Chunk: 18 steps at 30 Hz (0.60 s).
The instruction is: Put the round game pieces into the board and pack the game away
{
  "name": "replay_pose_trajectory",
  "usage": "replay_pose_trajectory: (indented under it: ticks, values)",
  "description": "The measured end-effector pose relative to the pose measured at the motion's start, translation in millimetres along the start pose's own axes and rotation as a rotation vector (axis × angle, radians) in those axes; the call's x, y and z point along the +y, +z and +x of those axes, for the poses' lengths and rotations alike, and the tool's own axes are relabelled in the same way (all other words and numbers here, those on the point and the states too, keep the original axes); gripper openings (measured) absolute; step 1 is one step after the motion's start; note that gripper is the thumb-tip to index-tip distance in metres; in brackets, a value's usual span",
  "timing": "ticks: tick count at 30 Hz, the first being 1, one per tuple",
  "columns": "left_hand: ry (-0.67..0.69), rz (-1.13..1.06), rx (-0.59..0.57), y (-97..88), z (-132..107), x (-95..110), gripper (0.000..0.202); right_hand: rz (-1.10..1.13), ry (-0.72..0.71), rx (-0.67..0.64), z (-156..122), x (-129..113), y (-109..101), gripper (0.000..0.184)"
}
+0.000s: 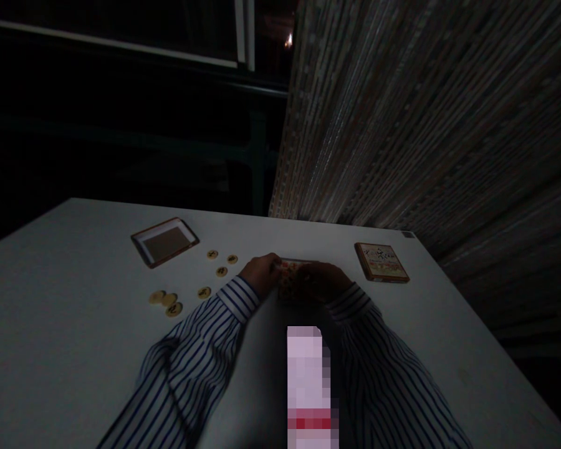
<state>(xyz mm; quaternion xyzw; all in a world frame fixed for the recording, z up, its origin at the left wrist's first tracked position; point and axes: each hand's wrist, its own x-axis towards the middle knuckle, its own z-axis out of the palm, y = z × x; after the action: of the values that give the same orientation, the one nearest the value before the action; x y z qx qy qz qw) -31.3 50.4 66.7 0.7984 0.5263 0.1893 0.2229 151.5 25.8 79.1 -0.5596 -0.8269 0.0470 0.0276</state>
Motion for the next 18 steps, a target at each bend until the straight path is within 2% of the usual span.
replay_pose_trajectory:
  ticks: [6, 18]
  values:
    - [0.004, 0.04, -0.046, 6.5, -1.1, 0.8, 0.027, -0.026, 0.014, -0.079, -1.1, -8.1, -6.8, 0.029]
    - [-0.001, 0.073, -0.076, 10.1, -3.6, 4.9, 0.028, -0.08, -0.037, -0.063, 5.4, -0.7, 11.2, 0.027]
